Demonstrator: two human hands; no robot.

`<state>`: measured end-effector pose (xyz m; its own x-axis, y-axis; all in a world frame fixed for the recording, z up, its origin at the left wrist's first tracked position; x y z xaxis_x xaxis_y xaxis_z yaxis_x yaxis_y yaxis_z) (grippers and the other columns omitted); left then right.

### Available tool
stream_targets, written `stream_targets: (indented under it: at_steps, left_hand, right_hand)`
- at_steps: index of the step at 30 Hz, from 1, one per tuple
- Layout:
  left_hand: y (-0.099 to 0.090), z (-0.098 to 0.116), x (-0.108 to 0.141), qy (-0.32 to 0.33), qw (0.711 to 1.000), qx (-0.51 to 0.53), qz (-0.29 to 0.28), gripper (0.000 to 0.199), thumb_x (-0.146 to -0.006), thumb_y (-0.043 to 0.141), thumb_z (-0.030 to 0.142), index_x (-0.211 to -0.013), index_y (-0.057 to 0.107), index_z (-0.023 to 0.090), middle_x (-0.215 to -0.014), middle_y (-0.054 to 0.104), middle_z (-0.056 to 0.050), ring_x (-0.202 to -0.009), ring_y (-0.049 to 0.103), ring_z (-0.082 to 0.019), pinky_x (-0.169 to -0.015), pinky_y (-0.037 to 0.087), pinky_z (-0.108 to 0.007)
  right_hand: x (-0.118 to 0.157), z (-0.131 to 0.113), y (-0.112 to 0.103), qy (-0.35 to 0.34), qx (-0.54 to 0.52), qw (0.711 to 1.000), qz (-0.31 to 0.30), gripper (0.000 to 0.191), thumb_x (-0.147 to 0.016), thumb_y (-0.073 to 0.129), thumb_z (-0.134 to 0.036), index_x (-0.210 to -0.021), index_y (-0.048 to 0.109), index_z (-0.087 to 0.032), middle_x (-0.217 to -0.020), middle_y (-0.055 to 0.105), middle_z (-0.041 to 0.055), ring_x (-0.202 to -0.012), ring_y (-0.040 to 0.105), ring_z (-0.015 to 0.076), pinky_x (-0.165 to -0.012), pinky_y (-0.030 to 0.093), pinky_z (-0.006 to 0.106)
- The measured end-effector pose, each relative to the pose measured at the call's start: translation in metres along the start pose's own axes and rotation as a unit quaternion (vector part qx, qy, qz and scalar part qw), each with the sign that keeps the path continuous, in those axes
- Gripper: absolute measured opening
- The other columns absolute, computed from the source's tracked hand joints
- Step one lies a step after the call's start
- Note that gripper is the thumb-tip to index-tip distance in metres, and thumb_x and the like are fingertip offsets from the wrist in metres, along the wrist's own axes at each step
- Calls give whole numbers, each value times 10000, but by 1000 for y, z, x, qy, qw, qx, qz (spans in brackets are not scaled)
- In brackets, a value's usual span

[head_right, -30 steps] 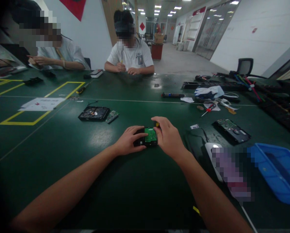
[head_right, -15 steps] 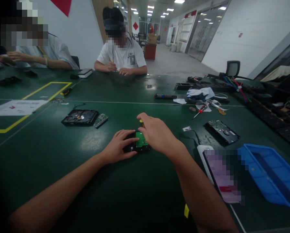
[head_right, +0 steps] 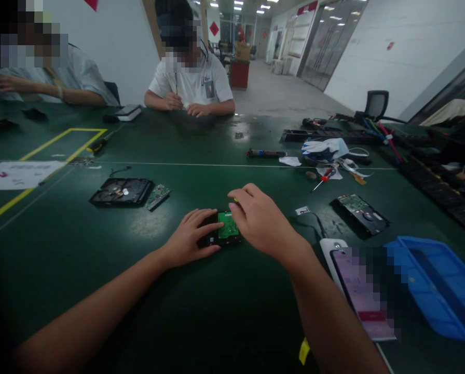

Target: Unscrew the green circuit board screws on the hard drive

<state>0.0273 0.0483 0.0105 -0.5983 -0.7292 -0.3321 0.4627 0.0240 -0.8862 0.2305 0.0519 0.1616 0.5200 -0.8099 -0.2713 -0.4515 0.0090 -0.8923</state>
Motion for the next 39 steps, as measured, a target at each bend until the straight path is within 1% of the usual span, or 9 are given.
stream_targets:
  at_steps: [7,12,17,20,23,27,29,33,39]
  left_hand:
    - [0,0,1,-1,1000,13,-2,603,-876,721,518,-1429,581,320,-1605,406,-104,-1461,399,-382,-1203,293,-663]
    - [-1,-1,0,1,1000,14,-5,600,-887,707,522,-1437,569,324,-1600,407,-104,-1462,394,-372,-1188,320,-645]
    - [-1,0,0,4,1000,12,6,588,-886,706,525,-1424,574,327,-1575,433,-97,-1448,405,-351,-1168,362,-596]
    - [-2,1,0,2,1000,19,13,585,-864,737,493,-1405,589,324,-1554,454,-97,-1434,422,-351,-1165,369,-585]
    - [-3,2,-2,-4,999,29,13,592,-840,767,481,-1386,603,319,-1533,473,-99,-1421,439,-348,-1162,376,-574]
    - [-6,3,-4,-11,999,37,2,597,-809,799,480,-1357,629,315,-1518,480,-105,-1408,454,-353,-1163,377,-569]
    - [-6,3,-5,-19,999,42,-2,601,-801,808,484,-1352,637,313,-1511,485,-104,-1399,464,-354,-1163,377,-568]
    - [-7,4,-4,-22,999,43,19,598,-805,807,498,-1350,643,314,-1504,495,-106,-1400,463,-348,-1167,373,-568]
    - [-4,5,-1,-2,999,32,33,589,-844,766,495,-1382,622,302,-1519,489,-110,-1418,451,-331,-1170,375,-560]
  right_hand:
    - [2,-1,-4,8,-14,1000,-9,269,-1005,529,-225,-1254,614,-170,-1169,669,114,-1009,634,241,-898,483,388]
    - [5,0,-10,6,-8,1000,-12,162,-986,576,-213,-1126,648,-175,-1076,681,87,-961,629,228,-864,471,365]
    - [8,1,-14,0,9,1000,20,160,-973,634,-237,-1109,702,-186,-1108,663,96,-985,625,223,-889,466,354]
    - [7,-1,-15,-3,14,999,38,167,-1003,613,-300,-1042,736,-193,-1027,673,85,-945,632,214,-874,465,351]
    - [6,-3,-16,-10,33,999,34,228,-1032,558,-292,-969,754,-194,-965,691,78,-919,640,211,-861,463,353]
    - [6,-4,-18,-23,38,999,32,154,-993,609,-247,-1026,745,-183,-1034,729,86,-948,657,221,-872,464,355]
    - [6,-2,-20,-21,20,999,40,160,-952,658,-231,-1091,721,-182,-1055,742,79,-902,665,211,-843,468,347]
    - [7,1,-21,-9,12,999,44,122,-934,649,-231,-1022,713,-176,-966,745,68,-800,658,199,-771,466,341]
    - [8,-1,-21,-35,13,999,32,151,-954,625,-265,-1027,739,-198,-997,734,65,-880,658,206,-818,471,340]
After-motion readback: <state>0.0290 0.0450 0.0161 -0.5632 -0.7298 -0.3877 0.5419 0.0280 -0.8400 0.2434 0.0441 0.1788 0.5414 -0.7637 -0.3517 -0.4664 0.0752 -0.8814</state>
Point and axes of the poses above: each hand's wrist, its own x-axis away from the middle knuckle, its own y-axis out of the palm, z = x × y, the point moved 4 cm from there along -x, towards the middle knuckle
